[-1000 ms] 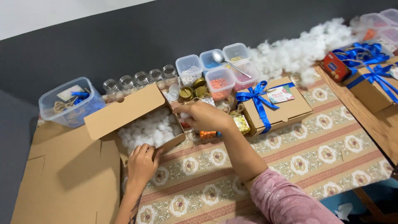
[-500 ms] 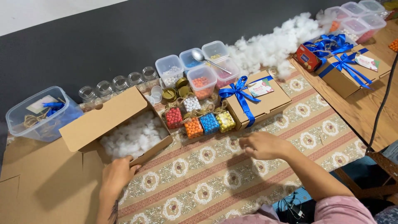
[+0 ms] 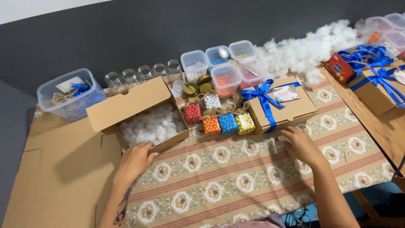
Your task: Filling a cardboard gift box with cotton stuffing and arranging small bags of colorful beads inside.
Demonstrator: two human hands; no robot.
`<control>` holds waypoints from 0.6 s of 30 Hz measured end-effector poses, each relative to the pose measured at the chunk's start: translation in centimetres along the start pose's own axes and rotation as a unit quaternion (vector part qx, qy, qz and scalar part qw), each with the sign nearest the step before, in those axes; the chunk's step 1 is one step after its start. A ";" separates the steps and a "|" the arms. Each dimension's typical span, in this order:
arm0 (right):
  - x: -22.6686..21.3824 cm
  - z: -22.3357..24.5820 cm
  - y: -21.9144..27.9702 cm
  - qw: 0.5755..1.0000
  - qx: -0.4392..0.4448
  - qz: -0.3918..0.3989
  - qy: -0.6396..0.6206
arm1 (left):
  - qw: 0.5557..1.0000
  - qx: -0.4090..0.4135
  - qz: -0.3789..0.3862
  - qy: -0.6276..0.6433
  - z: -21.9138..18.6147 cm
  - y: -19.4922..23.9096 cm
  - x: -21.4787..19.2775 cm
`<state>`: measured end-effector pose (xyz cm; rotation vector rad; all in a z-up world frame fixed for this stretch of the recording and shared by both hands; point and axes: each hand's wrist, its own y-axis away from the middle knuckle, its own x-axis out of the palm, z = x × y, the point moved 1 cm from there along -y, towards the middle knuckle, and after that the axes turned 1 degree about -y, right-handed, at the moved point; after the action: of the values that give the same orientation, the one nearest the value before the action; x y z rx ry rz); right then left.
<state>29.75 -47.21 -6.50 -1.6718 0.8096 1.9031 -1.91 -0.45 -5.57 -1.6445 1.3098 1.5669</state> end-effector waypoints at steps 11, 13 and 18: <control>-3.5 0.3 0.5 0.987 0.005 -0.157 -0.037 | 1.000 -0.010 -0.007 0.019 -2.9 0.5 -3.2; -4.2 0.4 -0.1 0.972 -0.015 -0.233 -0.019 | 0.999 0.003 -0.051 -0.011 -3.5 0.6 -3.5; -8.7 6.4 -2.9 0.983 -0.099 -0.153 -0.028 | 0.999 -0.003 -0.001 0.036 -4.1 -0.1 -2.0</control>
<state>28.41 -40.39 2.28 -1.7322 0.3255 1.8498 0.26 -3.40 -2.84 -1.7197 1.3396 1.5250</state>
